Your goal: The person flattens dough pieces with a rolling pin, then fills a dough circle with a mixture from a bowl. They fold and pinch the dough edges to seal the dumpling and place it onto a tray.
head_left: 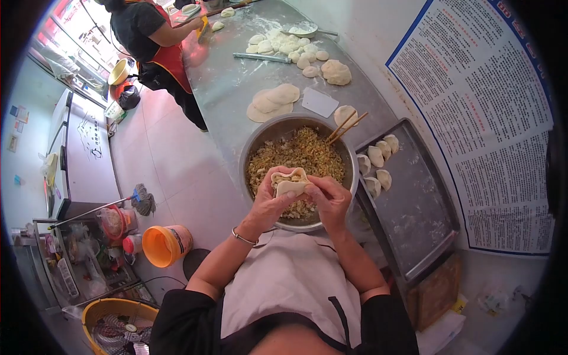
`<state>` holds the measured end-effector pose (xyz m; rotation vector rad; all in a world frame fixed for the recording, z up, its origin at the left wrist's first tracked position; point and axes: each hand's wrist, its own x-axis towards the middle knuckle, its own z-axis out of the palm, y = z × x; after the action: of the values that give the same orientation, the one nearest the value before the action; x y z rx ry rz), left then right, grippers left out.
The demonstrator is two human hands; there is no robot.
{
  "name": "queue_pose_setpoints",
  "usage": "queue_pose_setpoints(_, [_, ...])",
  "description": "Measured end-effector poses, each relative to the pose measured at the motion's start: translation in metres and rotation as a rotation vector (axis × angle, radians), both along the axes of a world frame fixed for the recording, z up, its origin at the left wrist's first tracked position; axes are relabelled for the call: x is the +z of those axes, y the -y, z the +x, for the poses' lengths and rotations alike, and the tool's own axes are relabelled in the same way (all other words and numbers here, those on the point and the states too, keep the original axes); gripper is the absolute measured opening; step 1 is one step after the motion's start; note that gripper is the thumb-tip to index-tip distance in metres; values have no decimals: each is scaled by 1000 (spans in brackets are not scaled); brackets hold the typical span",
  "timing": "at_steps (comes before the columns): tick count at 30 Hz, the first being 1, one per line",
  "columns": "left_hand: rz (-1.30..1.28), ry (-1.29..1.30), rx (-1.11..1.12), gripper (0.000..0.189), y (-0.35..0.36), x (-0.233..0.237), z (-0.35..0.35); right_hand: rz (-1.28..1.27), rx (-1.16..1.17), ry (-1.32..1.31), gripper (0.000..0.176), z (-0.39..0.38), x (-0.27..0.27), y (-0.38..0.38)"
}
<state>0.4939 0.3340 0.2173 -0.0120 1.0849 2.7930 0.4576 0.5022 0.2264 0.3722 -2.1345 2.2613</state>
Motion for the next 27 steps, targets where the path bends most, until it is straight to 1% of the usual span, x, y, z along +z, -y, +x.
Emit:
queue_pose_setpoints(2, [-14, 2, -7, 49, -1, 0, 1, 229, -38, -311, 18, -4, 2, -7])
queue_pose_setpoints(5, [-9, -12, -1, 46, -2, 5, 3, 263, -14, -376, 18, -7, 9, -11])
queue_pose_setpoints(7, [20, -18, 3, 44, -2, 6, 3, 27, 8, -183, 18, -7, 18, -3])
queue_pose_setpoints(8, [-17, -37, 3, 43, -1, 6, 3, -90, 19, -84, 18, -7, 23, 0])
queue_pose_setpoints(11, [-150, -109, 1, 37, 2, 10, 3, 169, 121, -260, 22, -10, 32, -7])
queue_pose_setpoints(14, [-296, -174, 5, 30, 3, 11, 2, 316, 185, -491, 29, -15, 10, -13])
queue_pose_setpoints(17, [-382, -199, 14, 25, 4, 6, 2, 354, 174, -531, 30, -19, 14, -14])
queue_pose_setpoints(19, [-436, -244, -2, 22, 8, 10, 1, 1, 211, -111, 27, -16, 23, -9])
queue_pose_setpoints(21, [-458, -316, -1, 21, 7, 10, -2, -62, 245, 17, 27, -15, 25, -7])
queue_pose_setpoints(23, [-470, -340, -6, 20, 6, 10, -2, 162, 277, -153, 28, -18, 23, -10])
queue_pose_setpoints(25, [-471, -315, -11, 20, 6, 8, 0, 252, 164, -461, 30, -18, 13, -8])
queue_pose_setpoints(26, [-446, -268, -13, 23, 5, 9, 2, 295, 106, -613, 31, -17, 10, -7])
queue_pose_setpoints(27, [-422, -222, -14, 27, 3, 10, 3, 284, 112, -579, 31, -15, 10, -8])
